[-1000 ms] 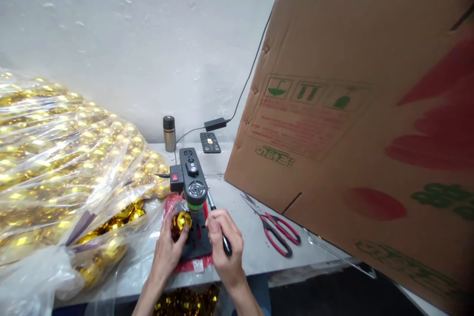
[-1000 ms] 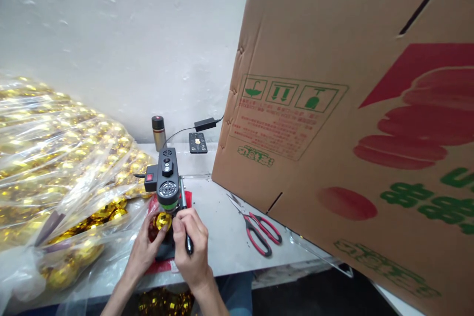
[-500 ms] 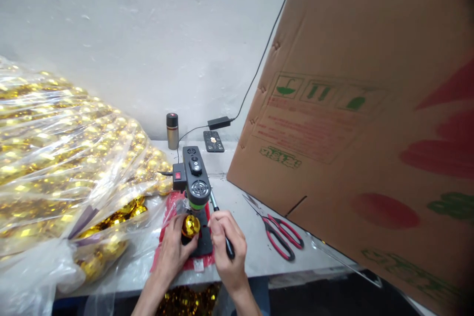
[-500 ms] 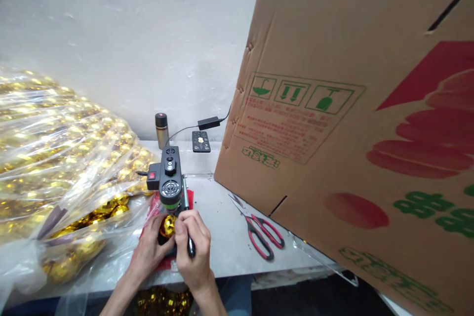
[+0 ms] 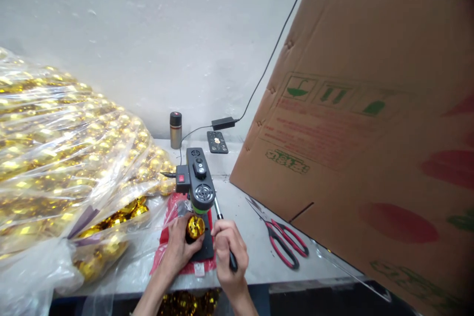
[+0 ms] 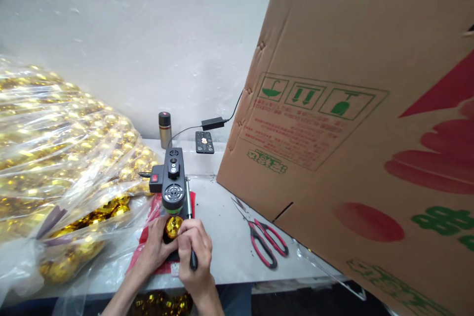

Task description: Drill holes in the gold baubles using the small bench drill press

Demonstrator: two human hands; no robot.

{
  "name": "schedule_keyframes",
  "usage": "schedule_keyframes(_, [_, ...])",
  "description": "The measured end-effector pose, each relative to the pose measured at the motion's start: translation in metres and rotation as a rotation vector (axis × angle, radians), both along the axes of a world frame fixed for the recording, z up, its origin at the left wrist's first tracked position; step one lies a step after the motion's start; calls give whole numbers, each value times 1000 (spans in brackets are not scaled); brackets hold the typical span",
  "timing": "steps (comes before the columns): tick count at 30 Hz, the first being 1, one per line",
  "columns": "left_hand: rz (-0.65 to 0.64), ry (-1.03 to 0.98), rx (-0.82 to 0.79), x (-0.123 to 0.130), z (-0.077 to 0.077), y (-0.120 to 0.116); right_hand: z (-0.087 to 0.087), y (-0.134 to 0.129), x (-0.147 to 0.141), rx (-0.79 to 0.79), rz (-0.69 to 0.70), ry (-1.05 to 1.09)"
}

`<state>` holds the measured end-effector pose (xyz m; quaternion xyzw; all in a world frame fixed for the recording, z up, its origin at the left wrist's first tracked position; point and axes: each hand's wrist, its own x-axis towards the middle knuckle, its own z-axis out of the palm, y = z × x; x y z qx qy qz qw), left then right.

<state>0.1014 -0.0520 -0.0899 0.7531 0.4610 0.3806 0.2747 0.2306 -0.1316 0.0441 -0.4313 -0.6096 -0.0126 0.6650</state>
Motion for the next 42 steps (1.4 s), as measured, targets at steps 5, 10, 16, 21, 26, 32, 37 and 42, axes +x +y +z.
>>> schedule_keyframes(5, [-20, 2, -35, 0, 7, -1, -15, 5, -1, 20, -13, 48])
schedule_keyframes(10, [-27, -3, -36, 1, 7, -3, -24, 6, -4, 35, -67, 75])
schedule_keyframes(16, [-24, 8, -10, 1, 6, -4, -39, 5, -5, 18, -68, 107])
schedule_keyframes(21, [-17, 8, -1, 1, 6, -4, -48, 5, -5, 2, -60, 139])
schedule_keyframes(26, [-11, 10, -22, 2, 5, -4, -48, 5, -5, 6, -82, 125])
schedule_keyframes(32, [-15, 8, -18, 2, 5, -4, -46, 7, -6, 26, -93, 119])
schedule_keyframes(37, [0, 7, 0, 3, 5, -4, -47, 10, -6, 61, -89, 122])
schedule_keyframes(42, [16, 1, 9, 4, 3, -2, -47, 10, -5, 54, -100, 106])
